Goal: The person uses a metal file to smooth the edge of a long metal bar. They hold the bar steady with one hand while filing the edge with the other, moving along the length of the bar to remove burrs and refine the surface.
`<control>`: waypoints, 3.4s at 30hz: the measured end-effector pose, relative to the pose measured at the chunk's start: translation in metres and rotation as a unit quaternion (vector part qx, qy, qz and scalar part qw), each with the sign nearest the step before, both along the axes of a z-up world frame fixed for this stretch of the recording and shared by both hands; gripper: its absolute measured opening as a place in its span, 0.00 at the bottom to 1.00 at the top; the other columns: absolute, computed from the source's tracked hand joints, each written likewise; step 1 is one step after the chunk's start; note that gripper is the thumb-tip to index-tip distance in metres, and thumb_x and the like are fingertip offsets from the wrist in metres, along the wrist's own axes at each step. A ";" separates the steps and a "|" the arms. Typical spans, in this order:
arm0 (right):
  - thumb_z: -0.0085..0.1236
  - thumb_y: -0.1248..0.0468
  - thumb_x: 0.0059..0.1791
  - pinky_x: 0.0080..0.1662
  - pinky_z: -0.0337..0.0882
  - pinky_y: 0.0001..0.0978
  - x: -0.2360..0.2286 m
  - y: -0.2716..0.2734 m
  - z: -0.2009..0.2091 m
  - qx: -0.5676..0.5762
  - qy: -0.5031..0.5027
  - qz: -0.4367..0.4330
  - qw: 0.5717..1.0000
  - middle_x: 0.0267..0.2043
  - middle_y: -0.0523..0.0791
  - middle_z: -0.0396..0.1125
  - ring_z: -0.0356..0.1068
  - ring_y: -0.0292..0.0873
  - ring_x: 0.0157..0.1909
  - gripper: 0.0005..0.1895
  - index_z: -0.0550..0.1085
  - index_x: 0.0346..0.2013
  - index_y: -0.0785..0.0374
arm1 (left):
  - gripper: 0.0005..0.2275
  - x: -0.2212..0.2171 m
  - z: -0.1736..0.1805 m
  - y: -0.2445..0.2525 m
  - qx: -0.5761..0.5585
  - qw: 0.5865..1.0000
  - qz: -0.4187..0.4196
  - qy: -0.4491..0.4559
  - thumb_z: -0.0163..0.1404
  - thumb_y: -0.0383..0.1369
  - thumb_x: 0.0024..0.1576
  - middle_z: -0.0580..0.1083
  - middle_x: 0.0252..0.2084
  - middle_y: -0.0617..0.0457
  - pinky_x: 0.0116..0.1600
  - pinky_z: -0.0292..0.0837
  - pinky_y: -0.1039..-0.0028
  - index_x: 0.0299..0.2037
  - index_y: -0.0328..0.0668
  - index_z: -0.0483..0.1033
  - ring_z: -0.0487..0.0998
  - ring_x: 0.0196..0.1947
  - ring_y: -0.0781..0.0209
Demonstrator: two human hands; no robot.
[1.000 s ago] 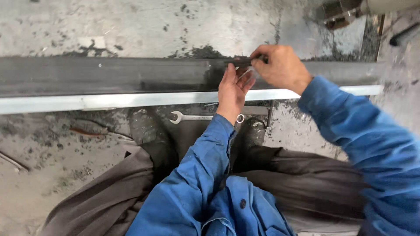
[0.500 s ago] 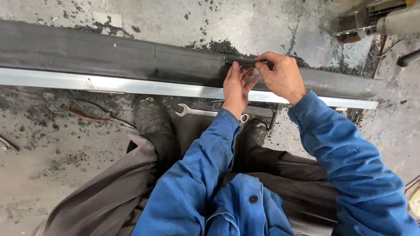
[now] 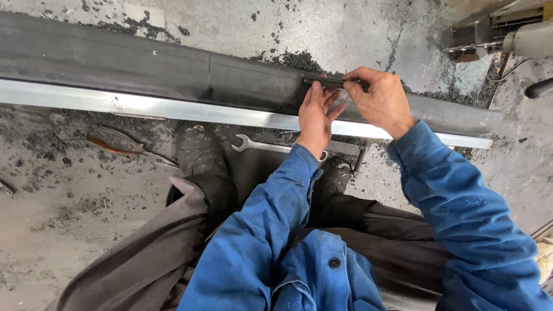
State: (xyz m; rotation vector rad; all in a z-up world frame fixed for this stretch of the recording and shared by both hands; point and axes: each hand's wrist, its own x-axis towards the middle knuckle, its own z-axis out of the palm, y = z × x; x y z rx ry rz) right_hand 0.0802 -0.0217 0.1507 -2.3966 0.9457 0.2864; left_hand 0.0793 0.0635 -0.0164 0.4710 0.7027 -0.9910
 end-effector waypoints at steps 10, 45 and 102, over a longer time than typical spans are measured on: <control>0.58 0.66 0.52 0.42 0.73 0.49 0.003 0.003 0.006 -0.002 0.004 -0.003 1.000 0.36 0.51 0.76 0.76 0.57 0.43 0.09 0.82 0.46 0.54 | 0.12 0.002 0.008 0.004 0.007 1.000 -0.010 -0.016 0.50 0.47 0.68 0.80 0.45 0.47 0.53 0.79 0.52 0.52 0.53 0.74 0.80 0.50 0.52; 0.57 0.65 0.53 0.41 0.75 0.48 0.009 0.003 0.004 -0.021 0.023 0.014 0.999 0.37 0.50 0.76 0.76 0.56 0.43 0.10 0.81 0.47 0.52 | 0.17 0.004 0.011 0.006 0.013 0.999 -0.019 -0.025 0.51 0.50 0.67 0.79 0.51 0.44 0.58 0.70 0.52 0.57 0.50 0.71 0.77 0.59 0.47; 0.55 0.57 0.48 0.30 0.76 0.50 0.050 0.018 -0.023 -0.173 0.243 0.262 0.918 0.23 0.48 0.70 0.77 0.59 0.31 0.10 0.74 0.28 0.59 | 0.17 -0.017 -0.018 0.015 0.110 0.992 -0.060 -0.002 0.45 0.44 0.65 0.74 0.22 0.48 0.31 0.83 0.62 0.33 0.39 0.79 0.83 0.27 0.51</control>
